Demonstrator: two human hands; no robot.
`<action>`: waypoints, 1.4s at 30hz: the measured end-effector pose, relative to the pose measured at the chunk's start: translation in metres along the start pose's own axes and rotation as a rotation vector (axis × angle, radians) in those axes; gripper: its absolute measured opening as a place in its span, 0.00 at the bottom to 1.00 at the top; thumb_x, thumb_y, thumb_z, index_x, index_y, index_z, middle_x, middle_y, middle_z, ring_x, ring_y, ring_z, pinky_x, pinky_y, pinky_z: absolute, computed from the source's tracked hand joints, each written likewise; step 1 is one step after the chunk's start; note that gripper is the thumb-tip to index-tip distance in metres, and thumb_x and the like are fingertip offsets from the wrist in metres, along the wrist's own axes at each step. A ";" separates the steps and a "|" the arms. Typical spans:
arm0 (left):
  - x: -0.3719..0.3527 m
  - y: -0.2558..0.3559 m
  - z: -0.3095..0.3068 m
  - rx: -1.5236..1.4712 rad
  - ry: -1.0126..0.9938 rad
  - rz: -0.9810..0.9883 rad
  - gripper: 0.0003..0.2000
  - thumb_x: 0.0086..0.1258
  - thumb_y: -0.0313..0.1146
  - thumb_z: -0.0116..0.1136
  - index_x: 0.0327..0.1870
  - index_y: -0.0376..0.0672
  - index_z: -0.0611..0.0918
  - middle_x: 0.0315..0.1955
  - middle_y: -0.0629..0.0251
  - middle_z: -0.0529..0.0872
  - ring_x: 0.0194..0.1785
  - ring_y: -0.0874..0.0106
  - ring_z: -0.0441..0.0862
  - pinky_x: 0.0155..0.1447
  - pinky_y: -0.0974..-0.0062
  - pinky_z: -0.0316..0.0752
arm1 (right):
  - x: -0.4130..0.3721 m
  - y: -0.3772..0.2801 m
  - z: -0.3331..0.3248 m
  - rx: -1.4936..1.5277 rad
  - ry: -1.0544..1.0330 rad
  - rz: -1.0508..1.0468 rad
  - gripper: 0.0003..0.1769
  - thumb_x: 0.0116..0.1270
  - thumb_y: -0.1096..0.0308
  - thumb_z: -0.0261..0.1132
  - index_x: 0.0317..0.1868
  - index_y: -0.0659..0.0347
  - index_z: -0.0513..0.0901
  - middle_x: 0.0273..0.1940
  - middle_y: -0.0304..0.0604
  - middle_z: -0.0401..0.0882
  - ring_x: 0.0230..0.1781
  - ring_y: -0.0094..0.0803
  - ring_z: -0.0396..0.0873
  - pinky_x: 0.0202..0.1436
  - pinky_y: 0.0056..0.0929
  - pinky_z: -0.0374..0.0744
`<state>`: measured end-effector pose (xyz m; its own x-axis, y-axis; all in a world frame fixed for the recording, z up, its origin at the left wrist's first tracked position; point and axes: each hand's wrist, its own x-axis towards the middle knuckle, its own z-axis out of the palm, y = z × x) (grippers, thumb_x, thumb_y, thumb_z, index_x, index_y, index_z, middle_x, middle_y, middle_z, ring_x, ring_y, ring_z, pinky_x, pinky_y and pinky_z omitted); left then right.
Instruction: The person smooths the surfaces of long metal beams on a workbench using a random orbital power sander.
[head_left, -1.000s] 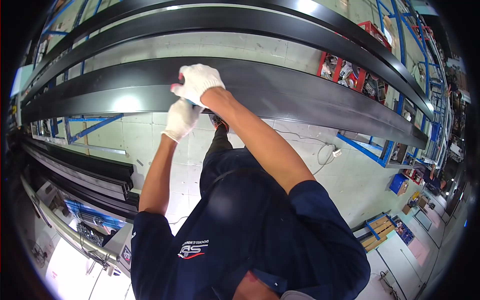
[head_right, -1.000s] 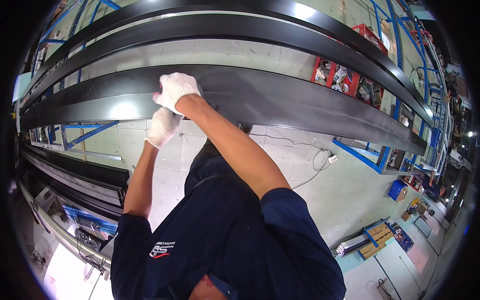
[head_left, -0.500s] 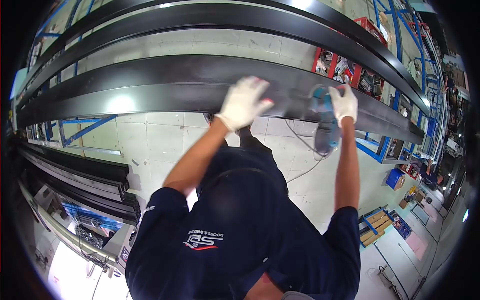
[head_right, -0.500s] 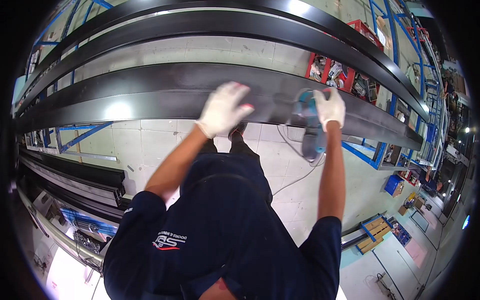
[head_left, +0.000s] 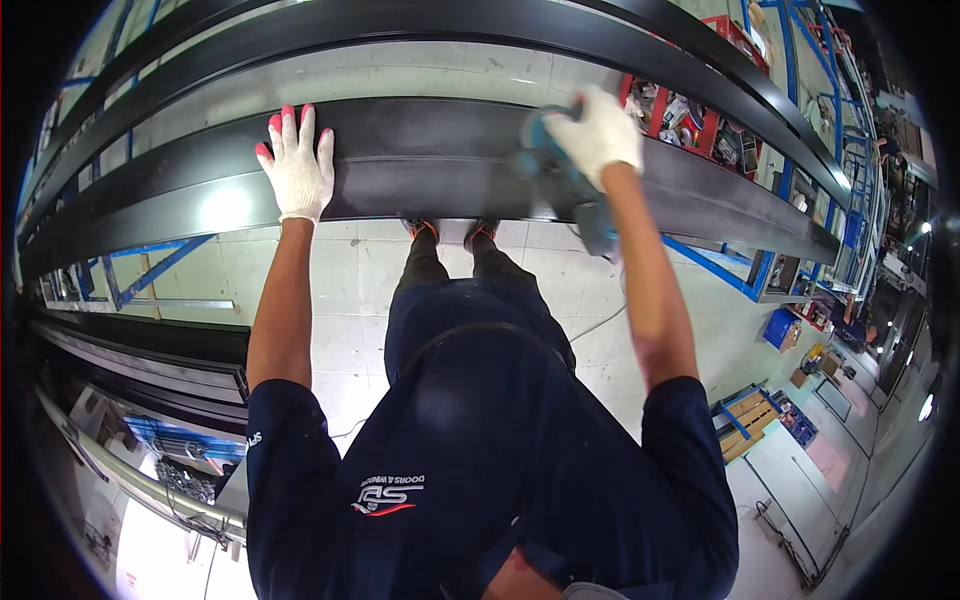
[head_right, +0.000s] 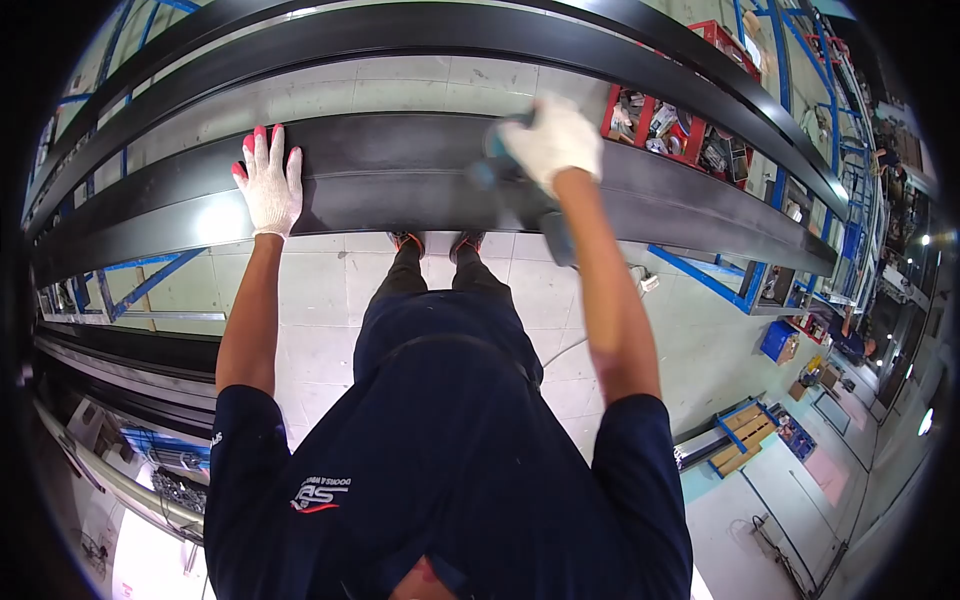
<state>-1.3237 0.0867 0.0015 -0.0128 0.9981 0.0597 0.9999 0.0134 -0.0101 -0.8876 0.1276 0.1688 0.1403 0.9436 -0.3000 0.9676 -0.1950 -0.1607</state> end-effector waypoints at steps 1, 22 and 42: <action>0.002 0.000 -0.001 0.000 -0.004 -0.003 0.31 0.94 0.56 0.48 0.92 0.57 0.70 0.93 0.57 0.65 0.95 0.50 0.57 0.91 0.29 0.51 | 0.001 -0.038 0.002 -0.005 -0.051 -0.054 0.32 0.69 0.43 0.72 0.63 0.59 0.89 0.61 0.58 0.90 0.64 0.54 0.90 0.71 0.50 0.86; 0.001 -0.007 0.016 -0.087 0.137 -0.018 0.25 0.94 0.45 0.52 0.87 0.56 0.78 0.87 0.62 0.76 0.92 0.53 0.66 0.91 0.34 0.55 | -0.051 0.005 0.009 0.122 -0.001 0.174 0.30 0.64 0.47 0.73 0.62 0.55 0.88 0.65 0.55 0.90 0.65 0.57 0.90 0.70 0.51 0.86; 0.003 -0.013 0.021 -0.161 0.130 -0.023 0.26 0.94 0.48 0.51 0.87 0.56 0.79 0.89 0.67 0.74 0.93 0.57 0.65 0.92 0.40 0.53 | -0.014 -0.213 0.046 0.109 -0.083 -0.243 0.29 0.69 0.49 0.73 0.62 0.61 0.88 0.63 0.60 0.89 0.66 0.56 0.90 0.71 0.51 0.87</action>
<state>-1.3369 0.0910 -0.0191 -0.0444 0.9815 0.1861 0.9883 0.0160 0.1514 -1.1054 0.1431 0.1638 -0.1149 0.9418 -0.3159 0.9418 0.0022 -0.3361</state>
